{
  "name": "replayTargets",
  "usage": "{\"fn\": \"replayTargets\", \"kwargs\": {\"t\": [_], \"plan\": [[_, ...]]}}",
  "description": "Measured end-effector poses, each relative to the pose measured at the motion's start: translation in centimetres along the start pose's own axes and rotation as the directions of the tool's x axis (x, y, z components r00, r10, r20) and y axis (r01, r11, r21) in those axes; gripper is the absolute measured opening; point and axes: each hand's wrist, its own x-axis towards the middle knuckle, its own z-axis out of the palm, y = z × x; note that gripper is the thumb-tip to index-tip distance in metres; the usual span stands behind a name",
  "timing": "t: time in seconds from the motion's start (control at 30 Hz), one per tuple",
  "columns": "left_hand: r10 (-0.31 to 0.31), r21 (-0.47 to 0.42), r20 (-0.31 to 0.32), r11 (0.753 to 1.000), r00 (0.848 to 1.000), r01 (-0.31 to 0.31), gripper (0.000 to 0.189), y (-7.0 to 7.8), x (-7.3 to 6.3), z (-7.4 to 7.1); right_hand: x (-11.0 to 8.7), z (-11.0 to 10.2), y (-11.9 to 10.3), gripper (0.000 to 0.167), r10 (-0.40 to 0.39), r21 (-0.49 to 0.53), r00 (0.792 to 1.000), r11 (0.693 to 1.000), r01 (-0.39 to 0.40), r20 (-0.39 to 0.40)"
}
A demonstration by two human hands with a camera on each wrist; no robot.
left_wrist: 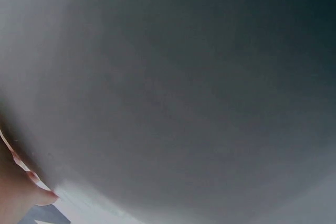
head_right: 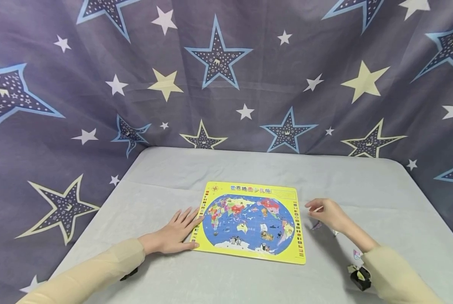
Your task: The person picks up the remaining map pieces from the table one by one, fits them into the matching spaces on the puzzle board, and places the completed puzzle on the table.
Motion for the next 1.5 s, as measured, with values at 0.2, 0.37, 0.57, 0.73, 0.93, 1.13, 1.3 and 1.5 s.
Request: {"fn": "replayTargets", "kwargs": {"t": [0.2, 0.37, 0.57, 0.73, 0.93, 1.13, 1.3, 1.5], "plan": [[0.006, -0.01, -0.009, 1.0, 1.0, -0.007, 0.08, 0.1, -0.1, -0.1, -0.3, -0.3, 1.1, 0.024, 0.054, -0.006, 0.998, 0.999, -0.054, 0.022], [0.0, -0.007, 0.003, 1.0, 1.0, 0.0, 0.08, 0.1, -0.1, -0.2, -0.6, -0.2, 1.8, 0.027, 0.087, -0.011, 0.996, 0.996, -0.086, 0.024], [-0.011, 0.003, 0.011, 1.0, 1.0, 0.011, 0.08, 0.1, -0.1, -0.2, -0.8, -0.1, 2.4, 0.03, 0.098, -0.015, 0.995, 0.995, -0.098, 0.01], [-0.008, 0.001, 0.007, 1.0, 1.0, 0.008, 0.08, 0.1, -0.1, -0.1, -0.9, -0.1, 2.8, 0.032, 0.124, -0.028, 0.992, 0.992, -0.124, 0.013], [-0.008, -0.004, 0.006, 1.0, 1.0, 0.008, 0.08, 0.1, -0.1, -0.2, -0.6, 0.0, 3.2, 0.031, 0.136, -0.046, 0.991, 0.99, -0.136, 0.01], [-0.01, 0.003, 0.003, 1.0, 1.0, 0.01, 0.08, 0.0, 0.0, 0.0, -0.4, 0.0, 3.6, 0.033, 0.148, -0.067, 0.989, 0.987, -0.147, 0.012], [-0.011, 0.009, 0.0, 1.0, 1.0, 0.011, 0.08, 0.0, 0.1, 0.1, -0.2, 0.2, 4.0, 0.031, 0.154, -0.062, 0.988, 0.986, -0.153, 0.008], [-0.009, 0.002, 0.001, 1.0, 1.0, 0.009, 0.08, 0.0, 0.0, -0.1, -0.1, 0.5, 4.3, 0.027, 0.161, -0.051, 0.987, 0.986, -0.161, -0.005]]}}
